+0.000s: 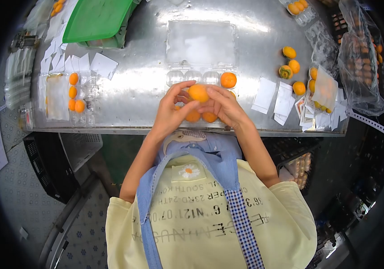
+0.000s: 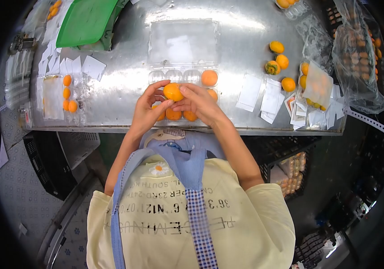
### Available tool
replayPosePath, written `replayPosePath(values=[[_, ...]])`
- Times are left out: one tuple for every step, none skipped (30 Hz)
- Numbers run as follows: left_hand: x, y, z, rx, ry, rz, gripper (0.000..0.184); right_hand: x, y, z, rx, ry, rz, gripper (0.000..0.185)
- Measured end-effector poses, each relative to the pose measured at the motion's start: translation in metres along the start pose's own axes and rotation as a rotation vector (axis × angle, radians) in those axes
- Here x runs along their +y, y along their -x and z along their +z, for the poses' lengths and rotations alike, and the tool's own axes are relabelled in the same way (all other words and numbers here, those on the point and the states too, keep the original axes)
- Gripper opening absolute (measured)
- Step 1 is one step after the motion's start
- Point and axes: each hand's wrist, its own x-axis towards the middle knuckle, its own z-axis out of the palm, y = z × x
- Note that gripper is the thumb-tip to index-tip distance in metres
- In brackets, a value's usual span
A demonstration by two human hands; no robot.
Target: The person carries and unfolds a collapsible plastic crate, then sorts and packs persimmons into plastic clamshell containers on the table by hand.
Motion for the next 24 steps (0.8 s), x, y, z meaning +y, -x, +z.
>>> replayPosePath(values=[[-0.001, 0.001, 0.002, 0.003, 0.041, -0.021, 0.048, 0.002, 0.001, -0.001, -0.007, -0.016, -0.001, 0.041], [-0.001, 0.002, 0.005, 0.006, 0.082, -0.042, 0.048, 0.004, 0.001, -0.003, -0.015, -0.031, -0.002, 0.041], [-0.001, 0.003, 0.006, 0.009, 0.122, -0.063, 0.047, 0.005, 0.002, -0.003, -0.009, -0.031, -0.006, 0.041], [-0.002, 0.003, 0.008, 0.014, 0.134, -0.061, 0.047, 0.007, 0.002, -0.004, -0.004, -0.031, -0.01, 0.041], [-0.001, 0.004, 0.008, 0.021, 0.145, -0.06, 0.046, 0.008, 0.003, -0.004, 0.0, -0.031, -0.013, 0.04], [-0.001, 0.004, 0.009, 0.027, 0.157, -0.059, 0.045, 0.008, 0.004, -0.003, -0.004, -0.024, -0.017, 0.041], [-0.002, 0.004, 0.011, 0.05, 0.155, -0.06, 0.045, 0.008, 0.005, -0.002, -0.008, -0.018, -0.02, 0.041], [-0.004, 0.004, 0.013, 0.074, 0.152, -0.062, 0.045, 0.008, 0.006, -0.001, -0.011, -0.011, -0.023, 0.041], [-0.006, 0.005, 0.015, 0.097, 0.15, -0.065, 0.045, 0.008, 0.007, 0.0, -0.004, 0.014, -0.029, 0.041], [-0.007, 0.006, 0.016, 0.105, 0.153, -0.054, 0.044, 0.009, 0.007, 0.001, 0.003, 0.039, -0.036, 0.042], [-0.008, 0.007, 0.016, 0.113, 0.155, -0.044, 0.043, 0.01, 0.007, 0.003, 0.011, 0.064, -0.044, 0.042], [-0.008, 0.007, 0.017, 0.12, 0.158, -0.034, 0.042, 0.01, 0.007, 0.003, 0.008, 0.073, -0.055, 0.042], [-0.007, 0.008, 0.017, 0.118, 0.14, -0.035, 0.041, 0.011, 0.008, 0.003, 0.006, 0.082, -0.066, 0.043], [-0.007, 0.008, 0.016, 0.116, 0.122, -0.036, 0.041, 0.012, 0.008, 0.003, 0.004, 0.09, -0.077, 0.043], [-0.006, 0.009, 0.016, 0.114, 0.104, -0.037, 0.04, 0.012, 0.009, 0.003, 0.005, 0.093, -0.078, 0.043], [-0.006, 0.009, 0.015, 0.113, 0.1, -0.045, 0.04, 0.013, 0.009, 0.003, 0.007, 0.096, -0.079, 0.043], [-0.006, 0.009, 0.015, 0.111, 0.095, -0.054, 0.039, 0.013, 0.009, 0.003, 0.01, 0.098, -0.081, 0.044], [-0.006, 0.009, 0.014, 0.11, 0.091, -0.063, 0.039, 0.014, 0.01, 0.004, 0.013, 0.082, -0.064, 0.043], [-0.003, 0.008, 0.015, 0.104, 0.129, -0.092, 0.038, 0.013, 0.01, 0.003, 0.017, 0.065, -0.047, 0.042], [0.0, 0.007, 0.015, 0.098, 0.166, -0.122, 0.036, 0.013, 0.009, 0.003, 0.02, 0.049, -0.031, 0.042], [0.002, 0.006, 0.016, 0.092, 0.204, -0.151, 0.035, 0.013, 0.009, 0.001, 0.009, 0.022, -0.023, 0.041], [0.001, 0.006, 0.014, 0.087, 0.21, -0.175, 0.034, 0.014, 0.009, -0.002, -0.001, -0.005, -0.015, 0.041], [-0.002, 0.005, 0.01, 0.082, 0.217, -0.2, 0.033, 0.015, 0.009, -0.004, -0.012, -0.033, -0.007, 0.04], [-0.004, 0.004, 0.008, 0.076, 0.224, -0.224, 0.032, 0.015, 0.009, -0.006, -0.009, -0.038, -0.005, 0.04]])
